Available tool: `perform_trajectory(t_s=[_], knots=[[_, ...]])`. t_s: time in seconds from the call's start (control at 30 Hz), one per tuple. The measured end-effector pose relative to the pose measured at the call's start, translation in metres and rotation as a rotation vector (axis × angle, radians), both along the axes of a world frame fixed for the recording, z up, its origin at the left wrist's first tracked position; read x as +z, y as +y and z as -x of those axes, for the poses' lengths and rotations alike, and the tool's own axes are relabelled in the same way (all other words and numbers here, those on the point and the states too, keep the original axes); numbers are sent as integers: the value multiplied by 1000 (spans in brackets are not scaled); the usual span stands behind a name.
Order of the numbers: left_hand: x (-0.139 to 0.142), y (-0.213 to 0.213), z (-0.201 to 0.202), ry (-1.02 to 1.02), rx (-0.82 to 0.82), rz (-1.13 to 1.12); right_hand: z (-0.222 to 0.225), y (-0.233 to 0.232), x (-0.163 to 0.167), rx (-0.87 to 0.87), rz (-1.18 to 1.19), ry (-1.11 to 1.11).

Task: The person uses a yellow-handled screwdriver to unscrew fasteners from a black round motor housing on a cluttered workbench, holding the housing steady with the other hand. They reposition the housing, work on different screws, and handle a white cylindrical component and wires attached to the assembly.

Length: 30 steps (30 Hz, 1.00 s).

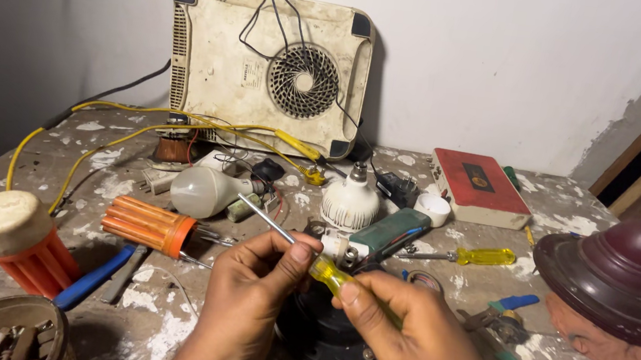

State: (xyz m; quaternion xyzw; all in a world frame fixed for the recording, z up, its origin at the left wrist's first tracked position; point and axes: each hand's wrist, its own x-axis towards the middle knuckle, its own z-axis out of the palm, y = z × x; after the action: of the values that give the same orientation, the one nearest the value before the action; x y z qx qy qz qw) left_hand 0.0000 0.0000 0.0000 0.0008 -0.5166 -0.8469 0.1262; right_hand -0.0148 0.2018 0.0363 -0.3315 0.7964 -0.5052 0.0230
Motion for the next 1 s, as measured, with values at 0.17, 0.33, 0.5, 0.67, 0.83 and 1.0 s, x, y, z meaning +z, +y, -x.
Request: perform_trajectory(t_s=[0.17, 0.33, 0.5, 0.67, 0.83, 1.0], knots=[[11, 8, -5, -84, -30, -22, 3, 3, 10, 21, 84, -541], [-32, -19, 18, -66, -84, -74, 27, -14, -18, 84, 215, -1014], [-56, -33, 33, -37, -118, -112, 45, -21, -36, 280, 365, -1297], [-65, -37, 38, 10, -109, -160, 49, -25, -47, 306, 351, -1160], [-70, -34, 42, -16, -31, -156, 42, -38, -64, -102, -63, -65], [-61, -31, 37, 18, -56, -204, 37, -43, -62, -212, 42, -94]])
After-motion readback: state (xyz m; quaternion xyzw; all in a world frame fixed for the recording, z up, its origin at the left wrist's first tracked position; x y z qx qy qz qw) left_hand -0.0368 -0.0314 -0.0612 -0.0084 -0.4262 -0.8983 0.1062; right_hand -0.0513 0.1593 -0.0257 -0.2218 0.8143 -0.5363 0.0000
